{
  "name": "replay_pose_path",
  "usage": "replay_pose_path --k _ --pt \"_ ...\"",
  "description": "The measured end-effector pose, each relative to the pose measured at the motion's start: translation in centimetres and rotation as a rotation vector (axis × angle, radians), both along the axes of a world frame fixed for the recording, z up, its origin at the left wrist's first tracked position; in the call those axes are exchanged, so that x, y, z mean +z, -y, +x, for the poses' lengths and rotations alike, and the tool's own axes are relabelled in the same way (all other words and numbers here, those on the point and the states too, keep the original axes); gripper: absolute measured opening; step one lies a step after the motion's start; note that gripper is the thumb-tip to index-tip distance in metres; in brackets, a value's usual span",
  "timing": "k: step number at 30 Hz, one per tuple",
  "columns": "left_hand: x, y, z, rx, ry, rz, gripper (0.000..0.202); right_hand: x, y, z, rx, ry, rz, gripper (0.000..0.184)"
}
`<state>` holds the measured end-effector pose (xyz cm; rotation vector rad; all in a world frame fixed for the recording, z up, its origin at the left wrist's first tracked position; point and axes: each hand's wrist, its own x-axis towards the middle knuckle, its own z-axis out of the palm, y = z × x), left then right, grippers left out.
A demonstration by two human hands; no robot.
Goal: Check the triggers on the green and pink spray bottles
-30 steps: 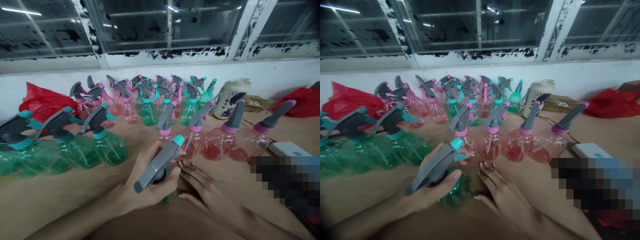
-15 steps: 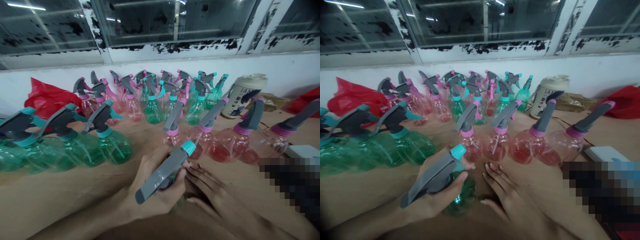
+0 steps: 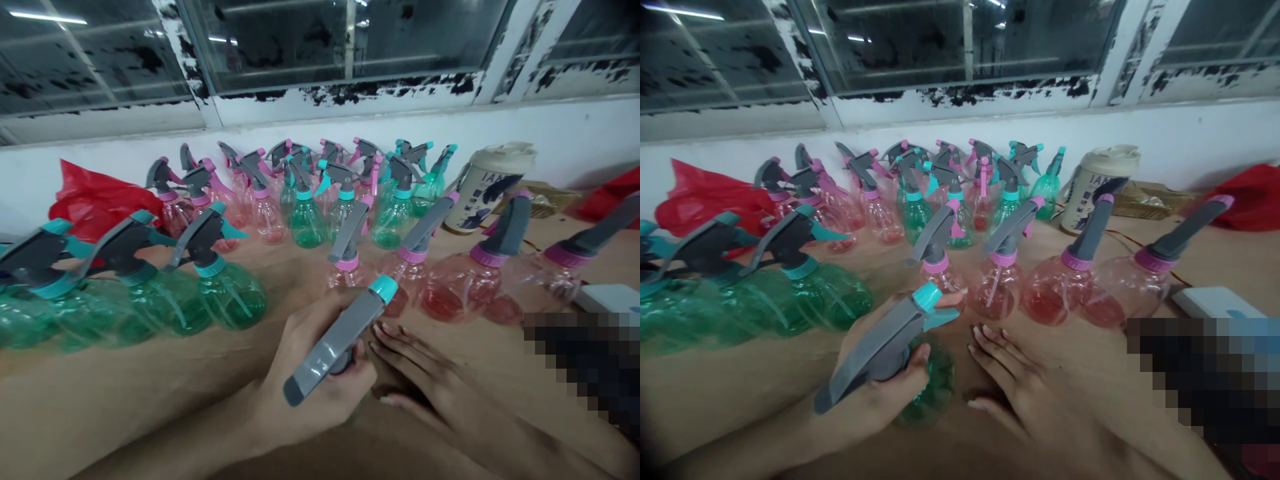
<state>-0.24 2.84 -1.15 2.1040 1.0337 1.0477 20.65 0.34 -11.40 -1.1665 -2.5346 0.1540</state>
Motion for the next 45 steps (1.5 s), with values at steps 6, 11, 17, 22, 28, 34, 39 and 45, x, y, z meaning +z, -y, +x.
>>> replay_pose_path --k 6,11,17,22,28,34,39,45 --pt "-0.1 -0.1 -0.1 -0.015 0.022 0.026 0.032 0.0 -0.1 0.0 0.002 -0.022 -0.009 0.061" --pt "0.2 0.0 -0.2 -0.038 -0.014 -0.007 0.033 0.2 0.0 0.1 -0.005 0.016 -0.025 0.057" --pt "0.7 -0.3 -0.4 -0.071 -0.034 -0.025 0.028 0.2 0.0 0.0 -0.003 -0.013 -0.024 0.059" --pt "1.1 -0.4 -0.5 -0.099 -0.05 -0.021 0.014 0.2 0.0 0.1 -0.007 -0.038 -0.03 0.059" --pt "1.1 -0.2 -0.6 -0.077 -0.051 0.006 0.009 0.6 -0.2 0.2 0.002 0.026 -0.073 0.054" --pt "1.5 -0.3 -0.6 -0.066 -0.032 -0.002 0.007 0.4 -0.2 0.1 -0.002 0.015 -0.067 0.055" --pt "1.2 -0.4 -0.3 -0.035 0.007 0.018 0.012 0.5 0.0 0.1 -0.012 0.028 -0.064 0.056" --pt "0.1 -0.2 0.1 0.048 -0.011 0.112 0.022 0.5 0.0 0.2 -0.019 0.021 -0.086 0.054"
